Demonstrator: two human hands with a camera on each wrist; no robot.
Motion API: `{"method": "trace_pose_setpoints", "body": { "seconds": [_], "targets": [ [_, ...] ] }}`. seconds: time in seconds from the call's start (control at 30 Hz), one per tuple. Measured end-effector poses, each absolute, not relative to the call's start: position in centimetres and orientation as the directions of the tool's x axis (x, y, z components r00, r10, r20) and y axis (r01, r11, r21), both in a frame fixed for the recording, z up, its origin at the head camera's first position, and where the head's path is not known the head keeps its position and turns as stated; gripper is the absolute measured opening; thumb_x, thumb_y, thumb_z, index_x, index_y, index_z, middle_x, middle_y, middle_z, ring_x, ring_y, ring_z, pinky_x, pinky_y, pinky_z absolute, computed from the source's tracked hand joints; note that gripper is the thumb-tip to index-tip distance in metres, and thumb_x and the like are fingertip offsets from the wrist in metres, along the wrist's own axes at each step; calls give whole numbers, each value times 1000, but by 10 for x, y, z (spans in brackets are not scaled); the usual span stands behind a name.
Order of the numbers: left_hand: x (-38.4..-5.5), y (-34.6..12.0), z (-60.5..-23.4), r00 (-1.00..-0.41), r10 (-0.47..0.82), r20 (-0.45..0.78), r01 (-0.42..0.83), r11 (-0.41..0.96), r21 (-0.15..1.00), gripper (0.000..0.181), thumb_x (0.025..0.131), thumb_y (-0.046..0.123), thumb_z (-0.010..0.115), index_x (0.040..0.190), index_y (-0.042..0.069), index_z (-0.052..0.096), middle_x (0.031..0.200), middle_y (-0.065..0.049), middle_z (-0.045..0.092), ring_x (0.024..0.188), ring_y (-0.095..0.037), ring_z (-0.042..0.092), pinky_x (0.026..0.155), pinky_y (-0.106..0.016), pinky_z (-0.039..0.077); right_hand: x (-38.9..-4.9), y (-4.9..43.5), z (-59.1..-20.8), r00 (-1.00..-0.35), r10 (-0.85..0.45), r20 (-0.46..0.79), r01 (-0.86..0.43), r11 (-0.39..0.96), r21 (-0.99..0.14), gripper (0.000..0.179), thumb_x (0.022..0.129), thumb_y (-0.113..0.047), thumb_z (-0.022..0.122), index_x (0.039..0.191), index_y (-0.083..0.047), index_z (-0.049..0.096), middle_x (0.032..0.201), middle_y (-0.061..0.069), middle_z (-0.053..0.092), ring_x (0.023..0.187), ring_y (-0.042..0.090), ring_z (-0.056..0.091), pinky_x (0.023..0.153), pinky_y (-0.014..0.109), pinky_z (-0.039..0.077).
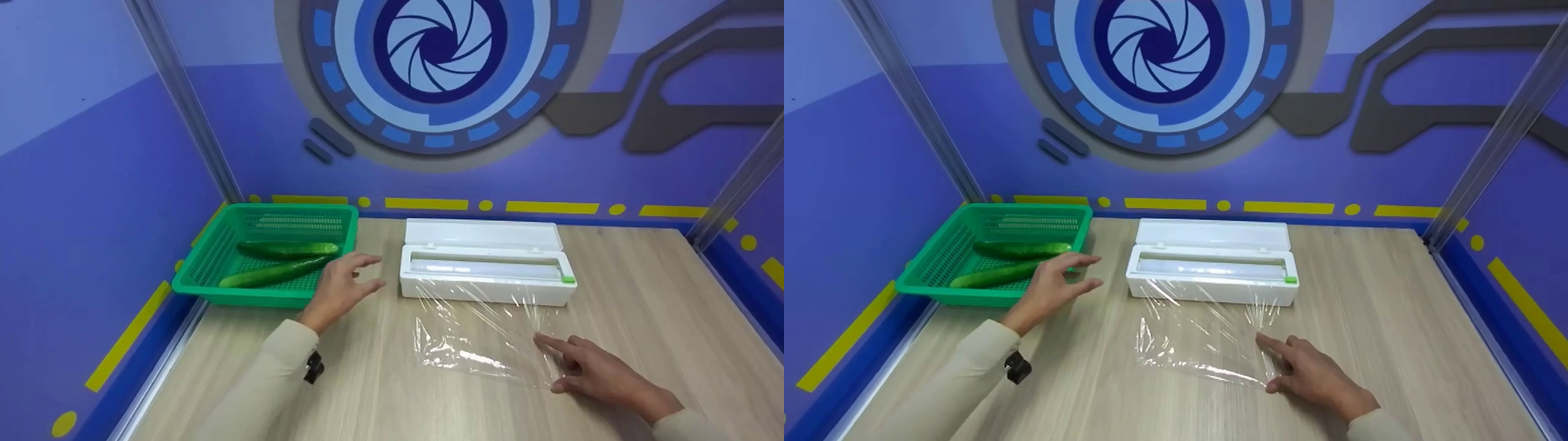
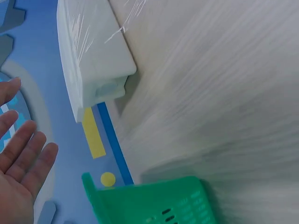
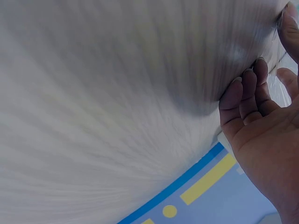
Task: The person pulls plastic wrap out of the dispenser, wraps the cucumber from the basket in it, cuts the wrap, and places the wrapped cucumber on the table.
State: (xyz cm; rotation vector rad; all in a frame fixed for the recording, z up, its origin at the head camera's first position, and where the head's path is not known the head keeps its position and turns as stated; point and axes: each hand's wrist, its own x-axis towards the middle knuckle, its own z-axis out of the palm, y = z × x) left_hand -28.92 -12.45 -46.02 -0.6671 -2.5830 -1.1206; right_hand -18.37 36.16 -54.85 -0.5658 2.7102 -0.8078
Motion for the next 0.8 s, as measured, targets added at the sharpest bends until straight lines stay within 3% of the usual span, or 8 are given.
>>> {"method": "trace_pose_setpoints", "body": {
  "seconds": [0.23, 0.5, 0.8],
  "targets": [
    [-302, -138, -450, -887, 254, 386, 451, 657, 604, 40, 93, 19, 86, 129, 8, 75, 127, -9, 72, 118, -32, 67, 100, -48, 54, -181, 362, -548, -901, -397, -174, -235, 785, -573, 85, 87, -46, 84, 161, -23, 48, 95, -3, 49, 87, 11, 46, 70, 27, 40],
    [-316, -162, -448, -885, 187, 427, 412, 742, 528, 38, 92, 9, 85, 129, 9, 76, 128, -12, 72, 116, -34, 69, 92, -50, 57, -183, 362, -550, -888, -440, -131, -286, 754, -592, 86, 88, -42, 85, 160, -15, 49, 92, -2, 48, 84, 10, 43, 69, 27, 38],
    [-334, -191, -448, -925, 144, 352, 315, 809, 496, 43, 93, 8, 83, 135, 9, 73, 135, -16, 69, 123, -37, 65, 98, -54, 54, -187, 360, -548, -892, -424, -158, -261, 767, -586, 86, 87, -46, 85, 161, -19, 49, 91, -2, 47, 84, 10, 44, 68, 27, 38]
  ]
}}
